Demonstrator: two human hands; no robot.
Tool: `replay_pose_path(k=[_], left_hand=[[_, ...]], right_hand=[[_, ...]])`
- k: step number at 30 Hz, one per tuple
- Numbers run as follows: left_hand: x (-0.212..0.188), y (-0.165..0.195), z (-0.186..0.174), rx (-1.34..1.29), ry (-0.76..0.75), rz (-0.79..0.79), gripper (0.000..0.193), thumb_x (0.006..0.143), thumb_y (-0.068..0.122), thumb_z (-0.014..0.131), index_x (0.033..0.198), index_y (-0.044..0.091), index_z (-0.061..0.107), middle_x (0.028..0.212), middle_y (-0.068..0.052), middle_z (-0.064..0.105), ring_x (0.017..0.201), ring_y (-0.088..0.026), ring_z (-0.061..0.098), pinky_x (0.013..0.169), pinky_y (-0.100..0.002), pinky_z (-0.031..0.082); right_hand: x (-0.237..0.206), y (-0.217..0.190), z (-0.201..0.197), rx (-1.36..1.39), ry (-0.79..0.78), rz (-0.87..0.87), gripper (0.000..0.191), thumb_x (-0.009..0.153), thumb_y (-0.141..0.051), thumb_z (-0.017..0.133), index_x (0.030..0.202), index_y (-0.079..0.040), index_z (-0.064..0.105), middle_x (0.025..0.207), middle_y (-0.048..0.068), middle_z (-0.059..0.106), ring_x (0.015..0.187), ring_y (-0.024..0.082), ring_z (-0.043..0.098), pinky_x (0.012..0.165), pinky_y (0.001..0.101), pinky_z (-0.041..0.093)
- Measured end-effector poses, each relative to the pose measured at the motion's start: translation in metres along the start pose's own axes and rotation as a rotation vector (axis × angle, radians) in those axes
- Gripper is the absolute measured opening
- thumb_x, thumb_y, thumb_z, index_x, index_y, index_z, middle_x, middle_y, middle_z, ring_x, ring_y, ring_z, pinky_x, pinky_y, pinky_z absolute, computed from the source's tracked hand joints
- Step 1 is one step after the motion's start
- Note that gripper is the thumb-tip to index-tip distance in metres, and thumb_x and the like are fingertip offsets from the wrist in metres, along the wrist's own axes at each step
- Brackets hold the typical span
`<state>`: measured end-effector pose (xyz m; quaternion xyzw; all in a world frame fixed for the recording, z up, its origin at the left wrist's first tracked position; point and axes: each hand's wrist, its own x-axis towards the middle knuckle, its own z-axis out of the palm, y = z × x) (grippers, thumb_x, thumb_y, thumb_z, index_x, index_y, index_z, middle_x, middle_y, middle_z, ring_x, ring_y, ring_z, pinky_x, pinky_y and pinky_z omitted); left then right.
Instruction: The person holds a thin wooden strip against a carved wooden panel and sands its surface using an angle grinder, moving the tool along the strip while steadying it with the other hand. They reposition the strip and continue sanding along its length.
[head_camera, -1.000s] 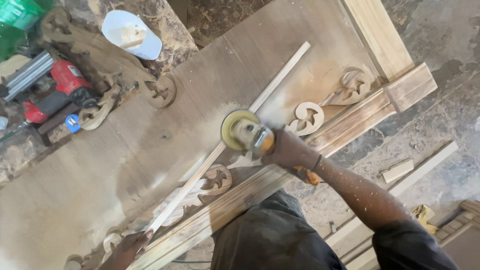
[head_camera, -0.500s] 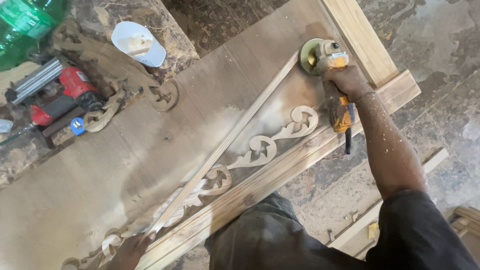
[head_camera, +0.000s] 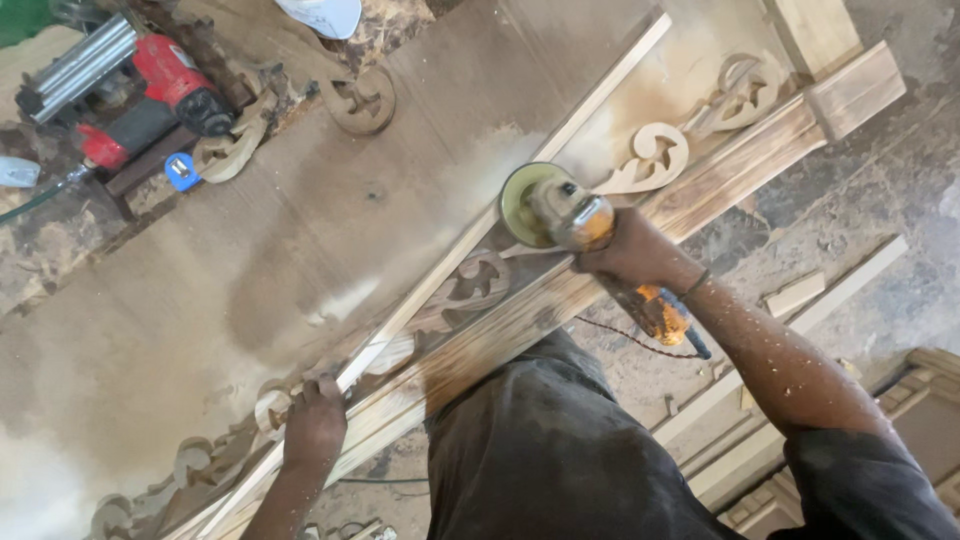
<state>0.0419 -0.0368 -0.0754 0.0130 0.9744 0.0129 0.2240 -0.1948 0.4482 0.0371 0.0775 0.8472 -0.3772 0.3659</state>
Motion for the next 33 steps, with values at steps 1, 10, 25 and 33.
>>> replay_pose_path(k=[1,10,25,33], left_hand=[[-0.004,-0.003,0.003,-0.002,0.001,0.002,0.033,0.091,0.011,0.054,0.12,-0.004,0.049,0.107,-0.026,0.063,0.094,-0.041,0.067,0.082,-0.049,0.057],[-0.01,-0.007,0.006,-0.114,-0.086,-0.031,0.023,0.093,0.01,0.053,0.113,0.0,0.05,0.112,-0.025,0.061,0.102,-0.043,0.063,0.088,-0.052,0.054],[-0.012,-0.002,-0.001,-0.004,0.016,-0.103,0.045,0.088,0.028,0.064,0.126,0.007,0.051,0.104,-0.016,0.066,0.095,-0.037,0.066,0.085,-0.053,0.053],[-0.016,-0.02,-0.001,0.088,0.181,0.038,0.035,0.085,0.017,0.067,0.118,0.011,0.059,0.093,-0.01,0.068,0.079,-0.032,0.068,0.074,-0.044,0.057]], right_hand=[[-0.004,-0.011,0.017,-0.055,-0.032,-0.063,0.045,0.065,-0.023,0.088,0.101,-0.001,0.073,0.085,0.014,0.079,0.072,0.021,0.075,0.071,0.0358,0.061],[0.014,-0.018,0.048,-0.234,0.051,-0.097,0.065,0.06,-0.031,0.093,0.11,0.001,0.066,0.094,0.02,0.075,0.085,0.03,0.074,0.08,0.0413,0.061],[0.122,0.068,-0.154,0.233,0.224,0.041,0.038,0.077,-0.016,0.08,0.111,-0.002,0.072,0.096,0.013,0.074,0.074,0.02,0.071,0.066,0.0342,0.063],[0.031,-0.009,-0.026,-0.055,-0.047,-0.069,0.048,0.065,-0.021,0.086,0.106,0.001,0.072,0.09,0.013,0.079,0.08,0.021,0.075,0.078,0.0352,0.061]])
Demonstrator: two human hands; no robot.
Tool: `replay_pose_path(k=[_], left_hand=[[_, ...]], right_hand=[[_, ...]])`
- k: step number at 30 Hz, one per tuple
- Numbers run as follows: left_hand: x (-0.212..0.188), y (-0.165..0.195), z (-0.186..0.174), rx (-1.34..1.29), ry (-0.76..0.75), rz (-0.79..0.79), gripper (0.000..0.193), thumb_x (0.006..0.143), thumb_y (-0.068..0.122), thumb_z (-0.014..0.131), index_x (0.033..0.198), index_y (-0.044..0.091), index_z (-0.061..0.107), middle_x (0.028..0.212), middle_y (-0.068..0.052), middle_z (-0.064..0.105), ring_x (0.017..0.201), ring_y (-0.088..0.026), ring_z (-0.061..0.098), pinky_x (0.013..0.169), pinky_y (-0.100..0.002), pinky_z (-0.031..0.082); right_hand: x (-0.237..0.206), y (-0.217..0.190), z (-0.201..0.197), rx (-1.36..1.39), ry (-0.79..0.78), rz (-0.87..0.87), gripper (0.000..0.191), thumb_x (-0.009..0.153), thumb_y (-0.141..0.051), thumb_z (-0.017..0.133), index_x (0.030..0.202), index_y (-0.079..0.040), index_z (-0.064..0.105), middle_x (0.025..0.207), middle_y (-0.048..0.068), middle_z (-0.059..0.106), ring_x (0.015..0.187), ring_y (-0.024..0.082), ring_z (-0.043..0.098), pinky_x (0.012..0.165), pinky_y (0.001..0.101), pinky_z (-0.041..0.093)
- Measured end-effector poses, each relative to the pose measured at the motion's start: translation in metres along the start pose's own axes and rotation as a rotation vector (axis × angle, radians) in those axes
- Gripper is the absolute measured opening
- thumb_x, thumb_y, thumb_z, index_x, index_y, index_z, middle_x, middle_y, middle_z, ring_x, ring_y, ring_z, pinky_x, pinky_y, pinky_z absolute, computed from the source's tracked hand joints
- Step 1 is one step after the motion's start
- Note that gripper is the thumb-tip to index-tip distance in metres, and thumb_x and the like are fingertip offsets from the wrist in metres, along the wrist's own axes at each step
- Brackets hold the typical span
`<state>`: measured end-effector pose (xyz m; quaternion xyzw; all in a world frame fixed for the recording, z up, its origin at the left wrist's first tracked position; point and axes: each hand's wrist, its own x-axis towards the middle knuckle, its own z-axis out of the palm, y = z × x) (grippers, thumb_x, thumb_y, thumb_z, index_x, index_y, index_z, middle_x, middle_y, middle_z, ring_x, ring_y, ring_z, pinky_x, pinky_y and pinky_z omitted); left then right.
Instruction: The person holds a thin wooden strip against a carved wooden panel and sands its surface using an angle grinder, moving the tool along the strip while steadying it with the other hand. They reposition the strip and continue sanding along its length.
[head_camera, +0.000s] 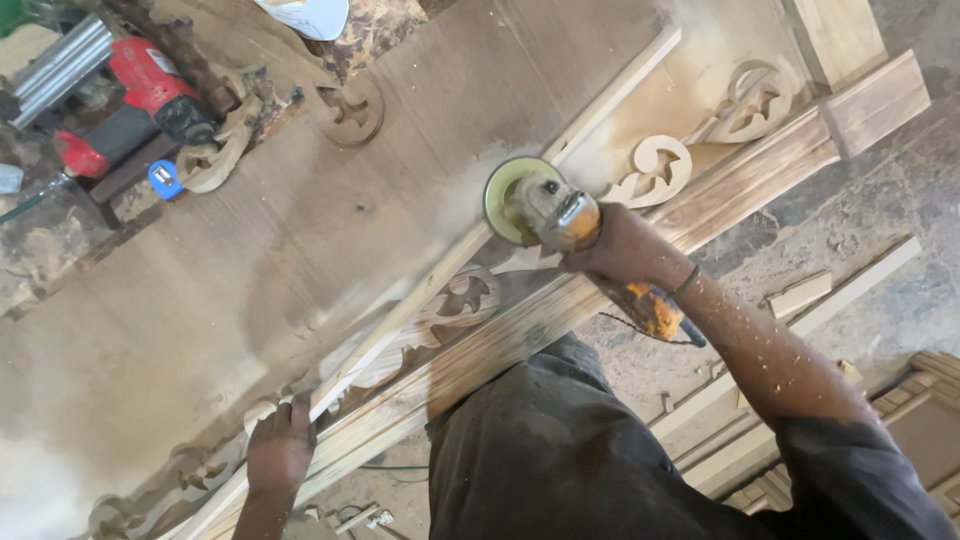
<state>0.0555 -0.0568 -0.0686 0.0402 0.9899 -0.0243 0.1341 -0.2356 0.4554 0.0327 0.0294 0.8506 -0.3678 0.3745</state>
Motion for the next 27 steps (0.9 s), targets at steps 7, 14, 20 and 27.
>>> replay_pose_path(k=[7,14,20,27], left_hand=[[-0.006,-0.007,0.016,-0.017,0.014,0.012,0.037,0.083,0.013,0.066,0.118,0.007,0.058,0.093,-0.013,0.068,0.078,-0.031,0.07,0.07,-0.042,0.059],[-0.013,0.001,0.013,0.117,-0.206,0.0,0.039,0.09,0.008,0.058,0.128,0.003,0.053,0.094,-0.017,0.069,0.064,-0.028,0.073,0.054,-0.037,0.061],[-0.011,0.006,0.014,0.057,-0.113,-0.002,0.035,0.09,0.008,0.056,0.125,0.005,0.052,0.092,-0.016,0.069,0.068,-0.033,0.074,0.058,-0.043,0.062],[-0.019,0.002,0.019,-0.013,-0.319,-0.175,0.022,0.093,0.015,0.051,0.115,0.011,0.051,0.103,-0.013,0.069,0.076,-0.036,0.075,0.063,-0.05,0.061]], right_hand=[[-0.023,-0.025,0.028,-0.137,0.018,-0.089,0.059,0.061,-0.021,0.092,0.11,0.002,0.071,0.094,0.017,0.076,0.087,0.026,0.074,0.083,0.0379,0.057],[0.015,0.029,-0.006,-0.079,0.015,0.099,0.05,0.066,-0.026,0.09,0.107,-0.003,0.074,0.093,0.012,0.079,0.08,0.023,0.077,0.08,0.036,0.063],[0.066,0.074,-0.111,0.187,0.221,0.183,0.044,0.075,-0.024,0.085,0.111,-0.004,0.072,0.096,0.011,0.075,0.08,0.02,0.073,0.076,0.0352,0.062],[0.052,0.035,-0.092,0.016,0.114,0.1,0.036,0.08,-0.028,0.085,0.095,0.004,0.077,0.083,0.014,0.074,0.068,0.021,0.067,0.065,0.0374,0.057]])
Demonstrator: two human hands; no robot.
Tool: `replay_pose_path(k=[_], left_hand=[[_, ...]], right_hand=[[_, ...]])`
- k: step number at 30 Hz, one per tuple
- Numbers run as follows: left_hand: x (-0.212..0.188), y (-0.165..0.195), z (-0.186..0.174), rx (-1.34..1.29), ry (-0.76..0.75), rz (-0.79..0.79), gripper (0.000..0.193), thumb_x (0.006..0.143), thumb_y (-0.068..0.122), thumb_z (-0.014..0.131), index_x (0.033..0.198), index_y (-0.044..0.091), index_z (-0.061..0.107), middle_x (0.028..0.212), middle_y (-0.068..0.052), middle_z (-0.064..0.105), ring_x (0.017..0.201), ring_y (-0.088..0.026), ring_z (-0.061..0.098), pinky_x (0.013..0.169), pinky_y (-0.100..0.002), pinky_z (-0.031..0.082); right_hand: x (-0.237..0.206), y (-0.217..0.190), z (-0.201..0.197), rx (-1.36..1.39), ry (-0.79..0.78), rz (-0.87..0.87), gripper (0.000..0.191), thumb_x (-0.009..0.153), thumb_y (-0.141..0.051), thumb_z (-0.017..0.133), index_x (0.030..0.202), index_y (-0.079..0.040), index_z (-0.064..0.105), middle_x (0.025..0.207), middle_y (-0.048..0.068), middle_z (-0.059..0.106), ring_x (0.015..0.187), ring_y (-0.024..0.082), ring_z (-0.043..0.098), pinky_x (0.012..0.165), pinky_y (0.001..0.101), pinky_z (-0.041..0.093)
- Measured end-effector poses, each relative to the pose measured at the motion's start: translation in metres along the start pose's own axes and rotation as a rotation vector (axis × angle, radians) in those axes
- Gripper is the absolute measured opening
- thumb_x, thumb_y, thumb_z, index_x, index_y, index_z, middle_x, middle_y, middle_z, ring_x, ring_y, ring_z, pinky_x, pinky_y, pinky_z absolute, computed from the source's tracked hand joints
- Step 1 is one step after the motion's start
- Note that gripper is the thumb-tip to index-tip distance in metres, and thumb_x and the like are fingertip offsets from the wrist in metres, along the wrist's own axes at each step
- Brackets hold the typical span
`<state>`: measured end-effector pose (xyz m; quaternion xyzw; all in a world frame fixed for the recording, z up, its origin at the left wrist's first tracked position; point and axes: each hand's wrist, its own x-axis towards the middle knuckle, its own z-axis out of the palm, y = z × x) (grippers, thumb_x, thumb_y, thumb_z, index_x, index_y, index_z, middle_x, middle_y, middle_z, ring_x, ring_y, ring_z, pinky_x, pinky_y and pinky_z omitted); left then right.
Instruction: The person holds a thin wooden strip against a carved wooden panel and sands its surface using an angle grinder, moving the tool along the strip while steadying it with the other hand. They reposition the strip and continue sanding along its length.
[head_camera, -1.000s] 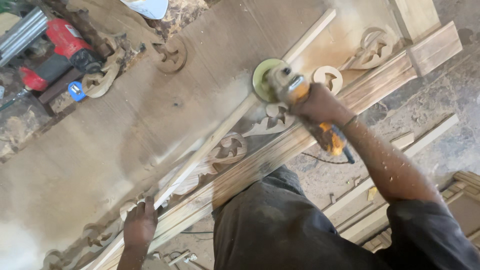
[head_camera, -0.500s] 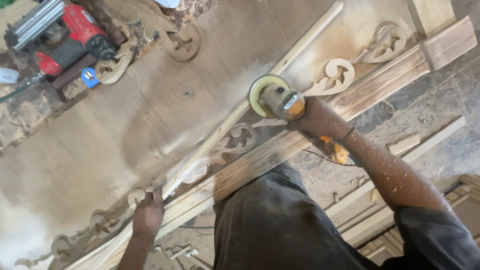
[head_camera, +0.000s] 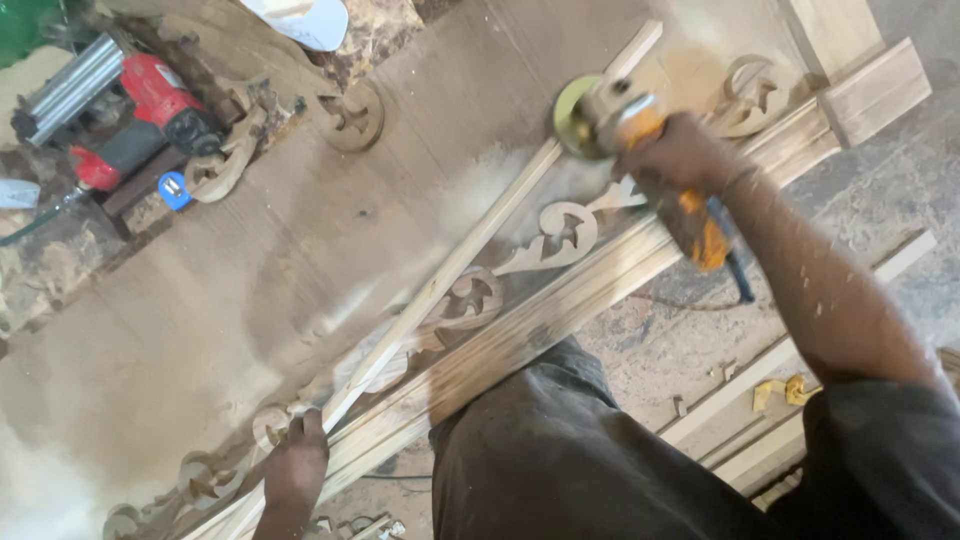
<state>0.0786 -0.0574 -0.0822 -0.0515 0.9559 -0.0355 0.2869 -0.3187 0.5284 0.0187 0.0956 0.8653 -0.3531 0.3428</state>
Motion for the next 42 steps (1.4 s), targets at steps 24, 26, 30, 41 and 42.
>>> replay_pose_path(k=[24,26,30,41,42], left_hand=[[0.003,-0.006,0.032,0.154,0.36,0.033,0.031,0.09,0.022,0.064,0.117,0.01,0.053,0.085,-0.012,0.066,0.063,-0.031,0.07,0.053,-0.046,0.057],[0.003,-0.003,0.029,0.172,0.379,0.036,0.028,0.095,0.017,0.062,0.12,0.008,0.053,0.087,-0.011,0.064,0.067,-0.03,0.07,0.056,-0.046,0.057],[-0.002,0.01,0.016,0.223,0.372,0.048,0.034,0.097,0.016,0.061,0.126,0.001,0.051,0.092,-0.014,0.061,0.076,-0.031,0.07,0.062,-0.042,0.058],[-0.005,0.031,-0.021,0.199,0.195,0.063,0.039,0.09,0.009,0.056,0.127,0.0,0.045,0.104,-0.017,0.059,0.09,-0.031,0.067,0.076,-0.042,0.058],[-0.005,0.031,-0.021,0.203,0.198,0.07,0.042,0.088,0.008,0.056,0.128,0.0,0.044,0.105,-0.017,0.059,0.09,-0.032,0.067,0.077,-0.042,0.058]], right_hand=[[0.008,0.022,-0.012,-0.027,-0.127,0.195,0.042,0.077,-0.029,0.085,0.101,0.004,0.074,0.084,0.02,0.075,0.069,0.028,0.071,0.067,0.041,0.063],[-0.02,0.009,0.021,-0.211,-0.08,-0.096,0.058,0.066,-0.031,0.094,0.101,0.006,0.067,0.087,0.017,0.077,0.074,0.023,0.075,0.073,0.0365,0.064],[-0.029,0.006,0.038,-0.234,-0.141,-0.233,0.06,0.061,-0.032,0.092,0.107,0.0,0.072,0.09,0.016,0.079,0.078,0.024,0.074,0.076,0.0378,0.06],[0.016,0.03,-0.047,0.105,0.088,0.239,0.038,0.077,-0.023,0.082,0.108,-0.002,0.073,0.095,0.017,0.074,0.076,0.028,0.072,0.07,0.0393,0.061],[0.005,0.02,-0.023,0.057,0.061,0.066,0.04,0.075,-0.025,0.084,0.105,-0.001,0.073,0.095,0.015,0.076,0.079,0.024,0.073,0.071,0.0374,0.062]])
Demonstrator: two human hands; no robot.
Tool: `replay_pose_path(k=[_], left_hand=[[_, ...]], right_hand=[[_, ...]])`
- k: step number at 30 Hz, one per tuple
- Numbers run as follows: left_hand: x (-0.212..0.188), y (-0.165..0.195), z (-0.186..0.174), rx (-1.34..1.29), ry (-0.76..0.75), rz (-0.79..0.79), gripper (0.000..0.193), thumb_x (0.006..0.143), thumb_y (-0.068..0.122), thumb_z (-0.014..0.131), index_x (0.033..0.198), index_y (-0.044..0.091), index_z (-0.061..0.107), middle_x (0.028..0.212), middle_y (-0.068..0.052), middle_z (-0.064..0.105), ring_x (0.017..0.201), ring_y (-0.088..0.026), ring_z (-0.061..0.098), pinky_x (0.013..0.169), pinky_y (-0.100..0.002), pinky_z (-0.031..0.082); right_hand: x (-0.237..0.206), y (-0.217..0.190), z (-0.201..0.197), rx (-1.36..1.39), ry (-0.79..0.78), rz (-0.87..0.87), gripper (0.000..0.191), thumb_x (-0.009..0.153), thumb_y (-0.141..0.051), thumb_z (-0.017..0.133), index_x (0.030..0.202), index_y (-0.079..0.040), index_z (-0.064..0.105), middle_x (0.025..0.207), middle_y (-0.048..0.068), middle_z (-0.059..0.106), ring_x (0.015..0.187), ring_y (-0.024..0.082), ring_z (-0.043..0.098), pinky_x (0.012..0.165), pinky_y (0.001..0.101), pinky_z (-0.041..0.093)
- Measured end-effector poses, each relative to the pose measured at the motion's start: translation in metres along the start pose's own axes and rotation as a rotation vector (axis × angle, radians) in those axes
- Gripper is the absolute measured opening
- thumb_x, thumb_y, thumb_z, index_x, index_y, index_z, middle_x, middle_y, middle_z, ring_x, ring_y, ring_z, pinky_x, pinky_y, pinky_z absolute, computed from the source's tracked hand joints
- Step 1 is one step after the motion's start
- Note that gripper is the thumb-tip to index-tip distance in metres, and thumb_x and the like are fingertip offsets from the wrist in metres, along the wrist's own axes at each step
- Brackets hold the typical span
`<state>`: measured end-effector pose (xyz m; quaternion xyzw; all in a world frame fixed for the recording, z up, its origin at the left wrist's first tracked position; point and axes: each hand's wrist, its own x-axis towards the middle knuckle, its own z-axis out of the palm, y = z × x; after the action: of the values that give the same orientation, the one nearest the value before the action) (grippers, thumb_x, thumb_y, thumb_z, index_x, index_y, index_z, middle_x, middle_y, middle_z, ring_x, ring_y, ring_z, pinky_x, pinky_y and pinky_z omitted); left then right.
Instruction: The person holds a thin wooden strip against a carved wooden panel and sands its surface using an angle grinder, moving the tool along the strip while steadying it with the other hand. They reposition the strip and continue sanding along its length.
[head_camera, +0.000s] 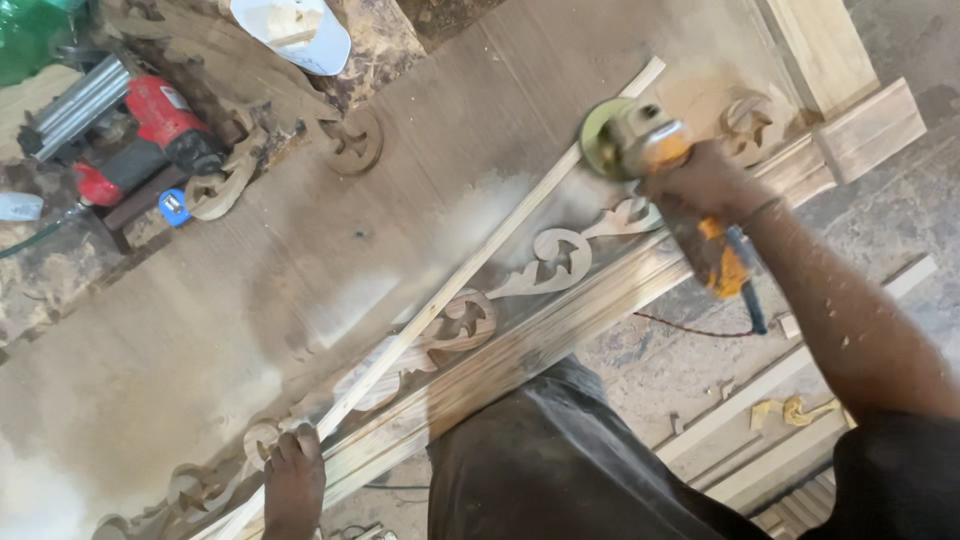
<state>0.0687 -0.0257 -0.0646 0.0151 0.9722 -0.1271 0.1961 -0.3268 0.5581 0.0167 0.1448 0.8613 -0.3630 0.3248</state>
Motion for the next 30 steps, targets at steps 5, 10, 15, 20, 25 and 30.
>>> replay_pose_path(k=[5,10,15,20,25,30], left_hand=[[0.0,-0.006,0.008,-0.069,-0.099,-0.009,0.043,0.09,0.008,0.056,0.13,0.0,0.041,0.106,-0.019,0.057,0.092,-0.034,0.066,0.083,-0.046,0.057],[-0.001,-0.005,0.016,-0.011,0.035,-0.003,0.043,0.09,0.012,0.056,0.129,0.001,0.042,0.1,-0.018,0.055,0.089,-0.038,0.065,0.1,-0.054,0.056],[0.004,-0.006,0.025,-0.04,-0.029,-0.07,0.039,0.091,0.011,0.056,0.128,0.004,0.044,0.104,-0.017,0.058,0.09,-0.036,0.067,0.083,-0.049,0.057],[0.01,-0.02,0.035,-0.18,-0.07,-0.055,0.04,0.091,0.023,0.059,0.125,0.006,0.045,0.101,-0.018,0.062,0.089,-0.037,0.069,0.083,-0.05,0.056],[0.017,-0.029,0.04,-0.324,-0.252,-0.139,0.036,0.088,0.02,0.064,0.12,0.013,0.049,0.104,-0.017,0.069,0.093,-0.038,0.072,0.081,-0.054,0.057],[0.02,-0.031,0.041,-0.334,-0.401,-0.211,0.041,0.089,0.027,0.067,0.123,0.016,0.047,0.099,-0.014,0.074,0.093,-0.035,0.075,0.08,-0.054,0.058]], right_hand=[[-0.069,-0.038,0.122,-0.309,-0.298,-0.133,0.057,0.069,-0.037,0.086,0.108,0.001,0.07,0.093,0.016,0.078,0.082,0.026,0.076,0.08,0.0365,0.064],[-0.08,-0.048,0.114,-0.379,-0.28,-0.149,0.062,0.07,-0.039,0.09,0.113,0.0,0.068,0.099,0.017,0.076,0.092,0.027,0.074,0.091,0.0383,0.06],[0.001,-0.007,0.005,-0.042,-0.052,0.111,0.043,0.077,-0.029,0.084,0.101,0.004,0.074,0.091,0.018,0.077,0.077,0.027,0.073,0.073,0.0394,0.063],[0.058,0.038,-0.069,0.307,0.185,0.128,0.041,0.078,-0.024,0.083,0.105,0.005,0.071,0.093,0.011,0.073,0.074,0.021,0.07,0.067,0.0367,0.06],[0.016,0.013,0.003,0.137,0.004,-0.009,0.041,0.073,-0.024,0.084,0.106,-0.002,0.074,0.089,0.01,0.076,0.072,0.019,0.073,0.068,0.0313,0.062],[-0.065,-0.02,0.116,-0.139,-0.09,-0.334,0.071,0.061,-0.031,0.092,0.122,-0.005,0.067,0.097,0.013,0.076,0.082,0.026,0.075,0.076,0.0397,0.063]])
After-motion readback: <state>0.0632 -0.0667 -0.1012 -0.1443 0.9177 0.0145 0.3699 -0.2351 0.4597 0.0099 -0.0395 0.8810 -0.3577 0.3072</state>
